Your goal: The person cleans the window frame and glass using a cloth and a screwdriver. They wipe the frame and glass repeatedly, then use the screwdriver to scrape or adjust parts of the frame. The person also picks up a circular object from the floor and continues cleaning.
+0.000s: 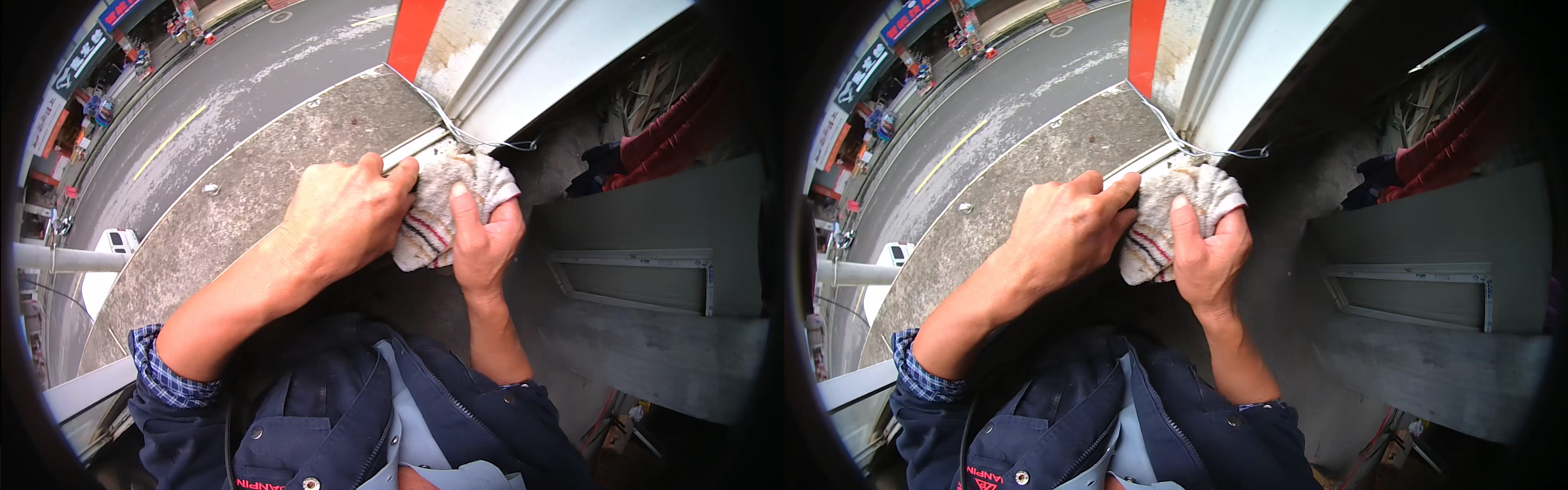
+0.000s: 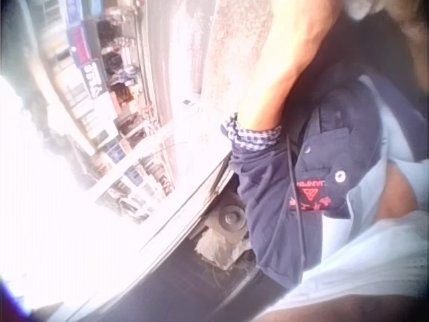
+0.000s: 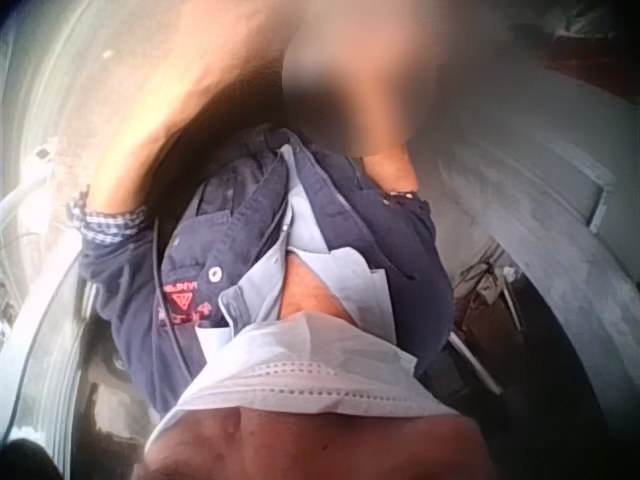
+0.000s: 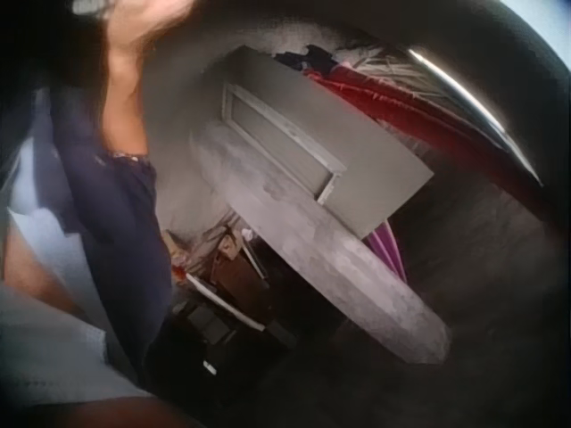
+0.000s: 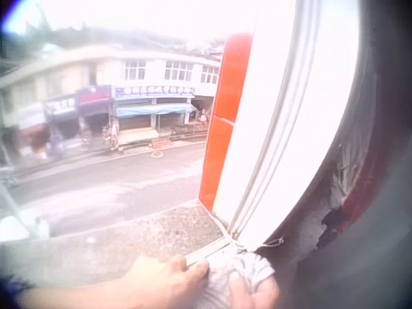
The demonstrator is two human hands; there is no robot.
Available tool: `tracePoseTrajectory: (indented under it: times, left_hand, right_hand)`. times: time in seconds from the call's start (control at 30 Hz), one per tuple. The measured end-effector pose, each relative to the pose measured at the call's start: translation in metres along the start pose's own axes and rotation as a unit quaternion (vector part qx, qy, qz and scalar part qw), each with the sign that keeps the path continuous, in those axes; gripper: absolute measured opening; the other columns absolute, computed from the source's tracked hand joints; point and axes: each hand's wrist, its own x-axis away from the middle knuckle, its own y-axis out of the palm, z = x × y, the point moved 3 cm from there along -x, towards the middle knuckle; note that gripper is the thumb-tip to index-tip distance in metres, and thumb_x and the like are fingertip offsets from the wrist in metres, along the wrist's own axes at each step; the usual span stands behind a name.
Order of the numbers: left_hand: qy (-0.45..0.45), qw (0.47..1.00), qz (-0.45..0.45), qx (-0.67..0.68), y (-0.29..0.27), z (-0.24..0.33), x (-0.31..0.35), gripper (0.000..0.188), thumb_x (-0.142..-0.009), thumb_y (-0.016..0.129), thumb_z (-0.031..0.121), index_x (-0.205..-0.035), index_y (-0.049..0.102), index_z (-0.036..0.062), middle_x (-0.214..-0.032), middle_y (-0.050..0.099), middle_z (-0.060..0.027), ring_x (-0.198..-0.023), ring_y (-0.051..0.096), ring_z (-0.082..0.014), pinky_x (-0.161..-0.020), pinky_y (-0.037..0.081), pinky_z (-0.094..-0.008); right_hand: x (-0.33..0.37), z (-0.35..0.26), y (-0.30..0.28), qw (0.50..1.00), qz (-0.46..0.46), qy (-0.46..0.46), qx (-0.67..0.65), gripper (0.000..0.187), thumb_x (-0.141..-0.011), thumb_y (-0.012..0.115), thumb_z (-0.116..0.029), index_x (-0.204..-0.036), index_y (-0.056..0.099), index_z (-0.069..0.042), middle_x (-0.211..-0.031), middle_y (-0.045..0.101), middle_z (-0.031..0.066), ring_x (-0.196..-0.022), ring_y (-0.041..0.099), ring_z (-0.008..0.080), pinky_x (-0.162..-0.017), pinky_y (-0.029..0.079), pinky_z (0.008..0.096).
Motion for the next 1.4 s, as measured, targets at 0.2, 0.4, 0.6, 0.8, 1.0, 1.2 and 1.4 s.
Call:
tracePoseTrajectory:
  times: [0.2,0.4,0.6,0.8,1.0,1.2,1.4]
  left_hand:
    - [0.018,1.000,0.003,-0.005,-0.026,0.011,0.033,0.032,-0.090,0.073,0.020,-0.117,0.068,0.0030,-0.083,0.070,-0.0186,-0.067,0.073,-0.0362,-0.053,0.057,-0.0471]
    - [-0.052,0.998,-0.018,-0.011,-0.023,0.037,0.090,0.038,-0.088,0.072,0.020,-0.119,0.065,-0.0012,-0.078,0.065,-0.0141,-0.063,0.072,-0.0311,-0.049,0.053,-0.0429]
    - [-0.233,0.960,0.107,0.113,0.005,0.035,0.197,0.046,-0.094,0.078,0.030,-0.134,0.067,0.0104,-0.079,0.063,-0.0085,-0.063,0.066,-0.0295,-0.053,0.051,-0.0423]
    - [-0.360,0.903,0.186,0.143,0.022,0.049,0.297,0.041,-0.091,0.082,0.026,-0.126,0.074,0.0058,-0.085,0.073,-0.0115,-0.075,0.072,-0.0293,-0.065,0.056,-0.0368]
    - [-0.407,0.853,0.265,0.193,0.020,0.060,0.352,0.041,-0.092,0.079,0.026,-0.126,0.073,0.0038,-0.097,0.076,-0.0163,-0.085,0.075,-0.0345,-0.076,0.060,-0.0404]
    - [-0.428,0.824,0.325,0.179,0.021,0.065,0.424,0.039,-0.091,0.081,0.022,-0.125,0.075,0.0035,-0.090,0.075,-0.0134,-0.076,0.073,-0.0283,-0.070,0.057,-0.0353]
    - [-0.473,0.766,0.391,0.195,0.023,0.065,0.528,0.034,-0.093,0.079,0.023,-0.120,0.077,0.0028,-0.091,0.076,-0.0138,-0.077,0.072,-0.0257,-0.070,0.056,-0.0342]
  right_hand:
    - [0.004,0.037,-0.017,0.998,0.019,-0.012,-0.064,0.026,-0.102,0.059,-0.006,-0.124,0.066,0.007,-0.116,0.072,0.0108,-0.102,0.067,0.0185,-0.093,0.054,0.0337]
    - [0.030,0.061,-0.026,0.987,-0.029,-0.002,-0.157,0.032,-0.103,0.055,-0.004,-0.131,0.061,0.011,-0.122,0.070,0.0157,-0.104,0.068,0.0206,-0.093,0.055,0.0336]
    - [0.044,0.056,-0.009,0.970,-0.116,-0.046,-0.207,0.040,-0.103,0.060,-0.003,-0.139,0.056,0.012,-0.132,0.068,0.0214,-0.113,0.070,0.0253,-0.100,0.058,0.0361]
    - [0.075,0.037,0.020,0.954,-0.188,-0.097,-0.211,0.039,-0.102,0.064,0.000,-0.139,0.058,0.009,-0.132,0.069,0.0197,-0.112,0.070,0.0240,-0.100,0.057,0.0362]
    - [0.121,-0.017,0.070,0.905,-0.282,-0.200,-0.249,0.038,-0.100,0.066,0.006,-0.137,0.061,0.010,-0.132,0.070,0.0197,-0.115,0.070,0.0273,-0.104,0.056,0.0385]
    - [0.185,-0.072,0.154,0.850,-0.284,-0.436,-0.084,0.022,-0.092,0.071,0.010,-0.114,0.075,0.008,-0.112,0.077,0.0204,-0.107,0.073,0.0389,-0.100,0.054,0.0452]
    - [0.263,-0.103,0.225,0.809,-0.271,-0.516,-0.073,0.022,-0.083,0.072,0.008,-0.104,0.077,0.002,-0.104,0.076,0.0204,-0.100,0.073,0.0413,-0.098,0.054,0.0500]
